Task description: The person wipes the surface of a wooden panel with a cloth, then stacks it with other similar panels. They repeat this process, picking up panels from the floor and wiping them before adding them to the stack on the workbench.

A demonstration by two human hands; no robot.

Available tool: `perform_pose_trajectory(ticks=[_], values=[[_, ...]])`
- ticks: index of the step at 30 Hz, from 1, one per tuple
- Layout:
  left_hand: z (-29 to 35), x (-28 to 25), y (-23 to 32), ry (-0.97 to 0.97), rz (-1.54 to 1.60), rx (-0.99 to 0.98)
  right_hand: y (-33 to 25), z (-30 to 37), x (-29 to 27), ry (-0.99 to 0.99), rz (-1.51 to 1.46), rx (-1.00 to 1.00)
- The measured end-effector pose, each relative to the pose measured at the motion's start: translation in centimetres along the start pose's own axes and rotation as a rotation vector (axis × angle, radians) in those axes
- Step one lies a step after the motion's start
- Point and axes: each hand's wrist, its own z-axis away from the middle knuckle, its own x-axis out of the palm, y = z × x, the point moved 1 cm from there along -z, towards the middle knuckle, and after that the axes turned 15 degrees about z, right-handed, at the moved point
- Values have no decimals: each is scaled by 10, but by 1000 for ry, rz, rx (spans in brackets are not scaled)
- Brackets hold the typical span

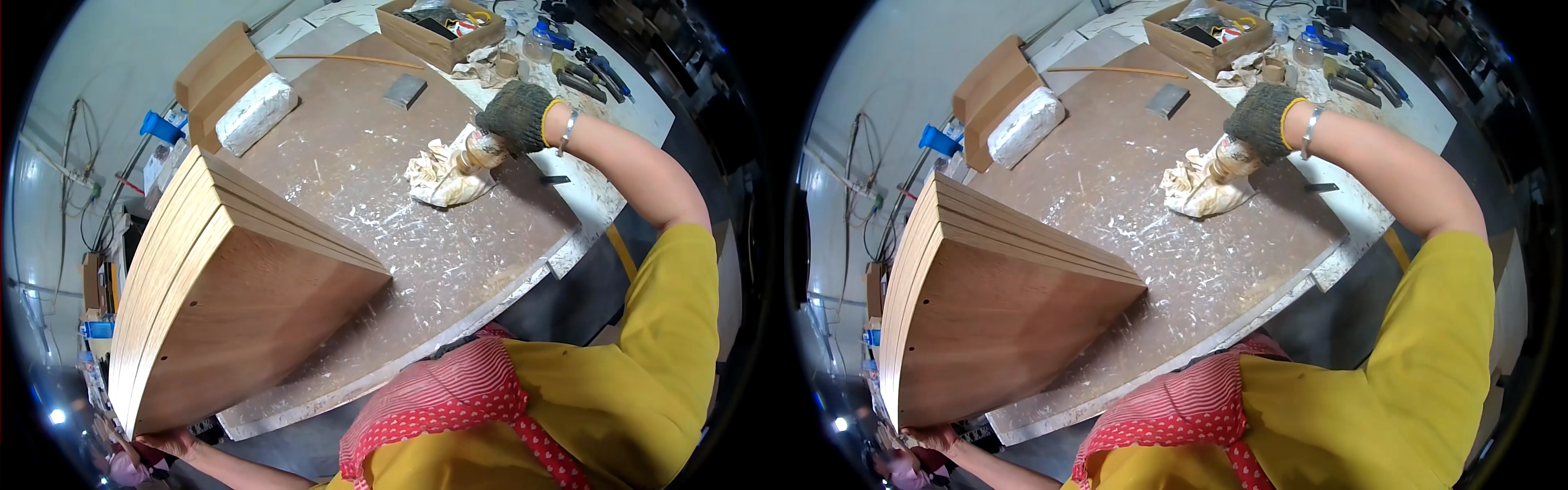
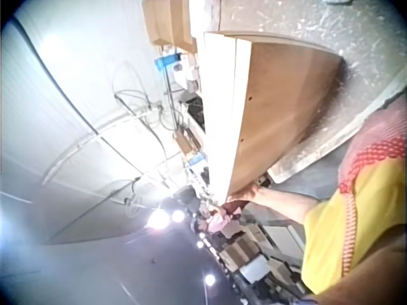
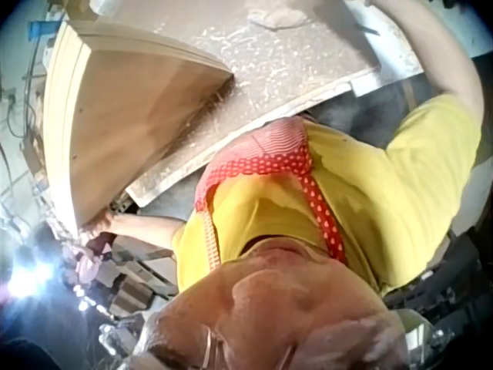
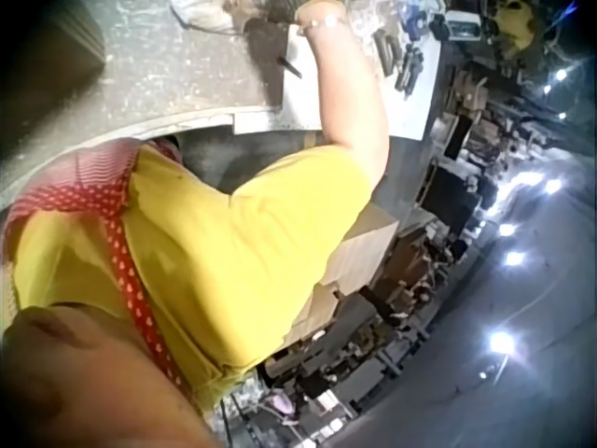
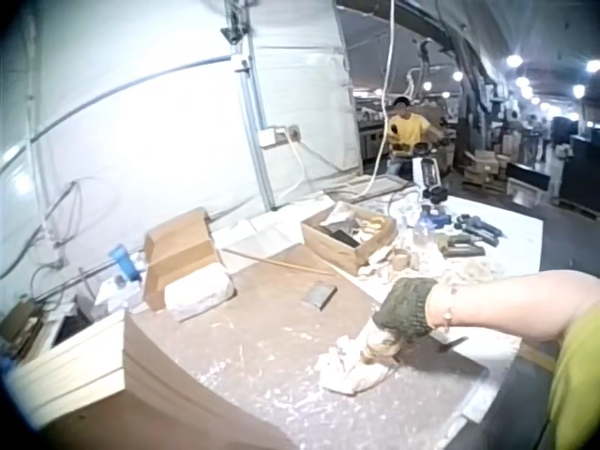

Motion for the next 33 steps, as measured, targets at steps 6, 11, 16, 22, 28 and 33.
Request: perform_pose_trajectory(ticks=[6,11,16,22,28,33], values=[[-9,1,1,-7,-24,2,-1,8,1,53,-67,-13],[3,9,-35,-21,-21,27,2,-6,26,178,-109,82],[4,30,-84,-39,31,-1,11,25,23,55,-145,95],[-6,11,-44,-37,-23,-6,6,31,48,45,-254,142],[-15,-3,-6,-49,-36,-3,-11,33,62,-49,-310,147],[-15,-11,-1,-59,-45,-13,-5,52,103,-46,-695,213]])
